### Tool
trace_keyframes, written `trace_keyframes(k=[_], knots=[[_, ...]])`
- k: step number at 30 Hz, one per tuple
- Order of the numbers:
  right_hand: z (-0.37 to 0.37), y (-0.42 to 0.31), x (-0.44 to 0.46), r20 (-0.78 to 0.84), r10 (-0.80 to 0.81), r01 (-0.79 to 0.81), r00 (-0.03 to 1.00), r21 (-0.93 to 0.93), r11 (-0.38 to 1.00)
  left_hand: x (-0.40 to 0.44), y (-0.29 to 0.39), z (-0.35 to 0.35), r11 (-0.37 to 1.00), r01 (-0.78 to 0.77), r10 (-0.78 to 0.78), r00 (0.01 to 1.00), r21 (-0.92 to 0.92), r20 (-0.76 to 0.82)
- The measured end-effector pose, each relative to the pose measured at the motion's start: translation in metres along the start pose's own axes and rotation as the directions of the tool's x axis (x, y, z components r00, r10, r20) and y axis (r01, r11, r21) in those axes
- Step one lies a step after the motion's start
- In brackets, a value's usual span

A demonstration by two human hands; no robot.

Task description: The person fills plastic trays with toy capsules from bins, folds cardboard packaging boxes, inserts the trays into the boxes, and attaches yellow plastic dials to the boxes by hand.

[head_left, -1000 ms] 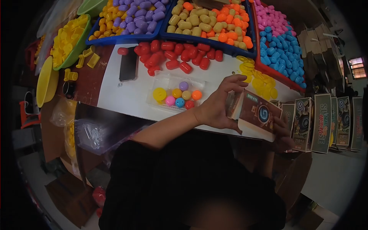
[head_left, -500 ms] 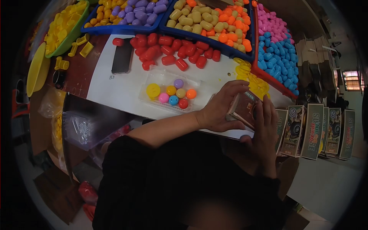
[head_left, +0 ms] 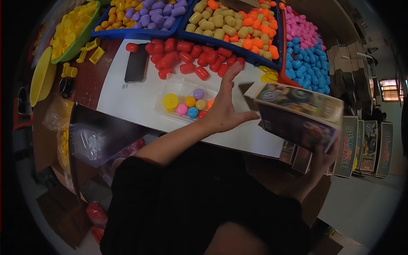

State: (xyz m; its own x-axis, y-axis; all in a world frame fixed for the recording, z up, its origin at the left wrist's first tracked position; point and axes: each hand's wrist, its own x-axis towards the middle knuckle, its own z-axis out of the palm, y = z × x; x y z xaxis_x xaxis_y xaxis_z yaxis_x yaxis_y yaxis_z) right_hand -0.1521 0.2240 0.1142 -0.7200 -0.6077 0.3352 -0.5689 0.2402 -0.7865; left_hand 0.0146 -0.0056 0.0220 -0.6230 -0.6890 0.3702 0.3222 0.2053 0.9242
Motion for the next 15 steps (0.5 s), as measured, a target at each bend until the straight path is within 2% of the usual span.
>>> trace_keyframes(k=[1,2,3,4,5,6,7,8,9,10,12,13,14,15], knots=[[-0.009,0.026,-0.01,-0.125,0.096,-0.059,0.987,0.277,0.959,-0.001,-0.003,0.001,0.989,0.146,-0.146,0.989,-0.022,-0.017],[-0.001,0.039,-0.018,-0.12,0.105,-0.068,0.987,0.279,0.958,-0.004,-0.009,0.001,0.988,0.155,-0.155,0.988,-0.018,-0.018],[0.006,0.05,-0.024,-0.197,0.117,-0.025,0.973,0.418,0.908,-0.004,-0.015,0.002,0.935,0.286,-0.263,0.956,-0.21,0.131],[0.012,0.062,-0.03,-0.276,0.138,0.036,0.951,0.542,0.84,-0.003,-0.017,0.002,0.827,0.422,-0.326,0.898,-0.371,0.296],[0.015,0.075,-0.038,-0.28,0.143,0.033,0.949,0.541,0.841,-0.003,-0.016,0.002,0.881,0.387,-0.317,0.91,-0.272,0.267],[0.016,0.087,-0.049,-0.197,0.24,-0.133,0.951,0.437,0.889,0.001,-0.017,-0.003,0.878,0.395,-0.322,0.906,-0.272,0.275],[0.016,0.097,-0.059,-0.125,0.345,-0.293,0.93,0.314,0.903,0.009,-0.019,-0.015,0.983,0.107,-0.052,0.94,-0.146,0.337],[0.015,0.106,-0.067,-0.131,0.355,-0.301,0.926,0.316,0.9,0.014,-0.018,-0.025,0.977,-0.209,0.208,0.879,-0.044,0.428],[0.016,0.108,-0.074,-0.135,0.319,-0.297,0.938,0.16,0.941,0.017,-0.005,-0.032,0.89,-0.439,0.311,0.783,0.123,0.539],[0.016,0.108,-0.08,-0.131,0.287,-0.289,0.949,0.0,0.957,0.016,-0.002,-0.035,0.894,-0.433,0.304,0.777,0.118,0.551],[0.029,0.076,-0.089,-0.145,0.257,-0.266,0.955,-0.04,0.963,0.013,0.002,-0.038,0.7,-0.697,0.35,0.528,0.158,0.774],[0.044,0.048,-0.09,-0.15,0.215,-0.229,0.965,-0.083,0.97,0.008,0.004,-0.036,0.702,-0.696,0.343,0.518,0.152,0.784],[0.06,0.024,-0.086,0.062,-0.039,0.055,0.997,-0.29,0.956,-0.001,0.005,-0.031,0.7,-0.695,0.322,0.514,0.165,0.795],[0.081,0.006,-0.083,0.315,-0.24,0.36,0.918,-0.414,0.836,-0.008,0.006,-0.027,0.7,-0.692,0.302,0.51,0.177,0.805]])
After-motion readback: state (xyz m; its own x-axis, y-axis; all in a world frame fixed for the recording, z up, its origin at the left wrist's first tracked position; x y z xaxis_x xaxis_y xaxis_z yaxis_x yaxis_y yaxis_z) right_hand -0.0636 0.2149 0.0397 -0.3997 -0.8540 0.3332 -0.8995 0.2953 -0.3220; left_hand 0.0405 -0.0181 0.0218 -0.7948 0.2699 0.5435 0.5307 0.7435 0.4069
